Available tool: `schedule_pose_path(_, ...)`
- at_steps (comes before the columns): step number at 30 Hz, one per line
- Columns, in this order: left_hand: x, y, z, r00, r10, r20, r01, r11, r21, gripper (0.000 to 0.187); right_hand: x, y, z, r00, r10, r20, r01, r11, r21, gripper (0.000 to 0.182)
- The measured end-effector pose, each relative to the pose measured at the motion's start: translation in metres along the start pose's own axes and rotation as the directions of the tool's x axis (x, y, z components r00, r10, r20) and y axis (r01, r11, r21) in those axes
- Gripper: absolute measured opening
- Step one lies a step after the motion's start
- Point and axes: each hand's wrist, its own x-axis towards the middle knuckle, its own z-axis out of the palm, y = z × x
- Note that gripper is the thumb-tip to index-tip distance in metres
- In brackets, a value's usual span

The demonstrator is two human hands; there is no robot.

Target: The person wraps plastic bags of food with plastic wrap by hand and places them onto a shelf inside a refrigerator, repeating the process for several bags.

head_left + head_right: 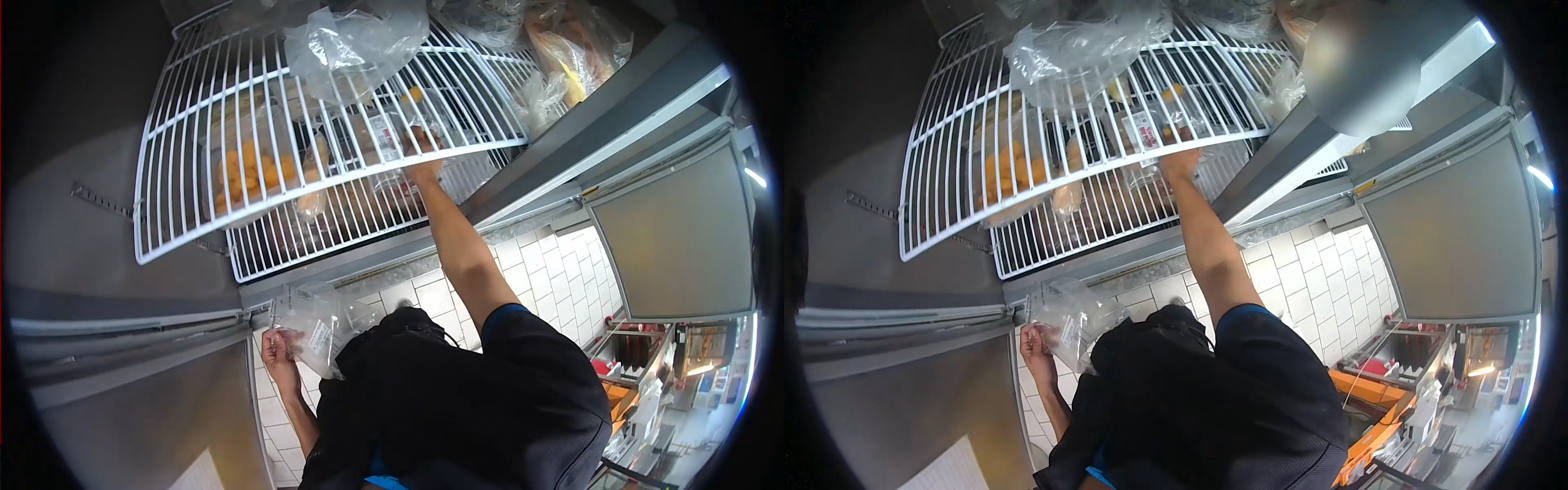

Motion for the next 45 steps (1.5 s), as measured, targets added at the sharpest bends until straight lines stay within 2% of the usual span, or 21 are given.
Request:
schedule_pose_path(2,0.009,0.006,0.005,0.998,-0.038,0.050,0.039,0.999,-0.013,0.020,-0.009,-0.002,-0.004,0.998,-0.051,-0.040,0.062,0.938,0.340,0.026)
schedule_pose_path(3,0.017,0.006,0.011,0.997,-0.038,0.062,0.039,0.999,-0.014,0.020,-0.016,-0.008,-0.003,0.972,-0.105,-0.211,0.182,0.905,0.384,0.021)
schedule_pose_path(4,0.024,0.005,0.017,0.997,-0.015,0.081,0.013,1.000,0.020,0.020,-0.023,-0.017,-0.020,0.920,-0.353,-0.168,0.353,0.935,-0.031,0.017)
schedule_pose_path(5,0.028,0.005,0.022,0.995,0.010,0.095,-0.016,0.998,0.053,0.020,-0.021,-0.022,-0.020,0.894,-0.411,-0.177,0.408,0.911,-0.054,0.017)
schedule_pose_path(8,0.036,0.014,0.040,0.997,0.043,0.070,-0.055,0.982,0.181,0.021,0.030,-0.030,-0.009,0.925,-0.298,-0.234,0.331,0.937,0.114,0.019)
schedule_pose_path(10,0.032,0.028,0.047,0.997,0.060,0.054,-0.072,0.964,0.254,0.022,0.059,-0.011,-0.001,0.966,-0.190,-0.176,0.204,0.977,0.066,0.020)
schedule_pose_path(13,0.026,0.028,0.041,0.999,0.028,0.036,-0.035,0.976,0.215,0.026,0.072,0.023,0.005,0.997,-0.053,-0.054,0.050,0.997,-0.053,0.022)
schedule_pose_path(14,0.023,0.028,0.045,0.997,0.078,-0.021,-0.078,0.997,0.026,0.028,0.072,0.032,0.004,0.999,-0.024,-0.033,0.022,0.997,-0.067,0.023)
schedule_pose_path(15,0.019,0.028,0.046,0.990,0.112,-0.086,-0.125,0.979,-0.159,0.031,0.071,0.038,0.001,1.000,-0.006,-0.015,0.005,0.998,-0.062,0.024)
schedule_pose_path(20,0.048,0.017,0.072,0.993,0.108,-0.055,-0.110,0.994,-0.021,0.052,0.077,0.015,-0.014,0.995,-0.081,-0.061,0.091,0.981,0.173,0.029)
schedule_pose_path(23,0.089,0.010,0.098,0.981,0.192,-0.005,-0.167,0.868,0.467,0.038,0.069,-0.034,-0.039,0.981,-0.180,-0.073,0.187,0.777,0.601,0.031)
schedule_pose_path(25,0.108,0.020,0.129,0.940,0.317,0.127,-0.337,0.796,0.503,0.032,0.051,-0.063,-0.068,0.973,-0.223,0.059,0.075,0.548,0.833,0.034)
schedule_pose_path(28,0.124,0.006,0.138,0.943,0.321,0.087,-0.314,0.775,0.548,0.031,0.001,-0.086,-0.114,0.894,-0.281,0.348,-0.238,0.360,0.902,0.037)
schedule_pose_path(31,0.128,0.004,0.140,0.946,0.314,0.084,-0.303,0.761,0.573,0.031,-0.041,-0.083,-0.138,0.805,-0.494,0.328,-0.142,0.378,0.915,0.045)
schedule_pose_path(32,0.126,0.003,0.141,0.947,0.308,0.095,-0.306,0.764,0.568,0.031,-0.047,-0.084,-0.133,0.833,-0.488,0.262,-0.129,0.289,0.948,0.041)
schedule_pose_path(34,0.125,-0.001,0.137,0.947,0.302,0.107,-0.305,0.748,0.589,0.031,-0.047,-0.088,-0.151,0.751,-0.498,0.434,-0.088,0.576,0.813,0.039)
schedule_pose_path(36,0.119,0.004,0.142,0.964,0.259,0.067,-0.253,0.803,0.540,0.031,-0.052,-0.101,-0.158,0.689,-0.428,0.585,-0.238,0.629,0.740,0.037)
schedule_pose_path(38,0.118,0.003,0.144,0.972,0.225,0.068,-0.232,0.868,0.440,0.032,-0.056,-0.108,-0.148,0.585,-0.752,0.304,0.285,0.542,0.791,0.037)
schedule_pose_path(40,0.120,0.002,0.146,0.978,0.197,0.074,-0.211,0.919,0.334,0.032,-0.054,-0.116,-0.148,0.268,-0.604,0.751,-0.288,0.694,0.660,0.035)
schedule_pose_path(42,0.124,-0.003,0.152,0.973,0.181,0.146,-0.211,0.952,0.224,0.025,-0.057,-0.117,-0.138,0.089,-0.523,0.848,-0.360,0.777,0.517,0.035)
schedule_pose_path(45,0.127,-0.009,0.152,0.979,0.159,0.128,-0.181,0.967,0.179,0.027,-0.052,-0.120,-0.143,0.038,-0.488,0.872,-0.309,0.824,0.475,0.035)
